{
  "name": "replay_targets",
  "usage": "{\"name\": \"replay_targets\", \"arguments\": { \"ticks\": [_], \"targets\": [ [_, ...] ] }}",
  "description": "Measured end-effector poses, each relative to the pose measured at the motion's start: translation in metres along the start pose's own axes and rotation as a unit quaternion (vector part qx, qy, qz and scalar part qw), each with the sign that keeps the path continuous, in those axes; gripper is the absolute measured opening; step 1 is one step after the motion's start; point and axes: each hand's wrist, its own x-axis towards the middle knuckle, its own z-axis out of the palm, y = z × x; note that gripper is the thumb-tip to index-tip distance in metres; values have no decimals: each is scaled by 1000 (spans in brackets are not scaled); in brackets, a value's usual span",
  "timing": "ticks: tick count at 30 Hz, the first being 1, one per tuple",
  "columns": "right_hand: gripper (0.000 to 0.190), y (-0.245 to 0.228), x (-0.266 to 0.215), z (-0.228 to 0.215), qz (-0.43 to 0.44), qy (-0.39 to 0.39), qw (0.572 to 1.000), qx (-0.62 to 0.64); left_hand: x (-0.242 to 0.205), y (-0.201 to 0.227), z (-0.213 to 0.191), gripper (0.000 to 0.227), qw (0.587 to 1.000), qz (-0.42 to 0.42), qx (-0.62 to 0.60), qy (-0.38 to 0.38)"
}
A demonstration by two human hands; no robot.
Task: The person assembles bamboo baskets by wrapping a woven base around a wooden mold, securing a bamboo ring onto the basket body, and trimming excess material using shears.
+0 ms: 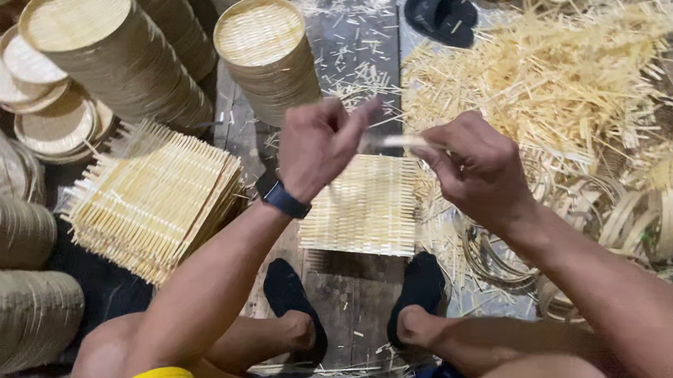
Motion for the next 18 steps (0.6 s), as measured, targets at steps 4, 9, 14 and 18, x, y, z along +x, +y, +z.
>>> {"name": "replay_targets", "arguments": {
  "ticks": [4, 9, 14, 18],
  "targets": [
    [22, -9, 10, 29, -91, -28, 995, -22, 15, -16, 3, 82, 955, -94, -199, -199],
    [16, -1, 4, 66, -138, -19, 981, -139, -11, -29, 28, 75, 834, -336, -348, -264],
    [23, 11, -13, 103, -35, -33, 987, -156, -18, -63, 49, 74, 822, -362, -399, -184],
    [27, 38, -5, 106, 107, -34, 993, 30, -24, -106, 53, 65, 837, -325, -409, -162]
  ]
}}
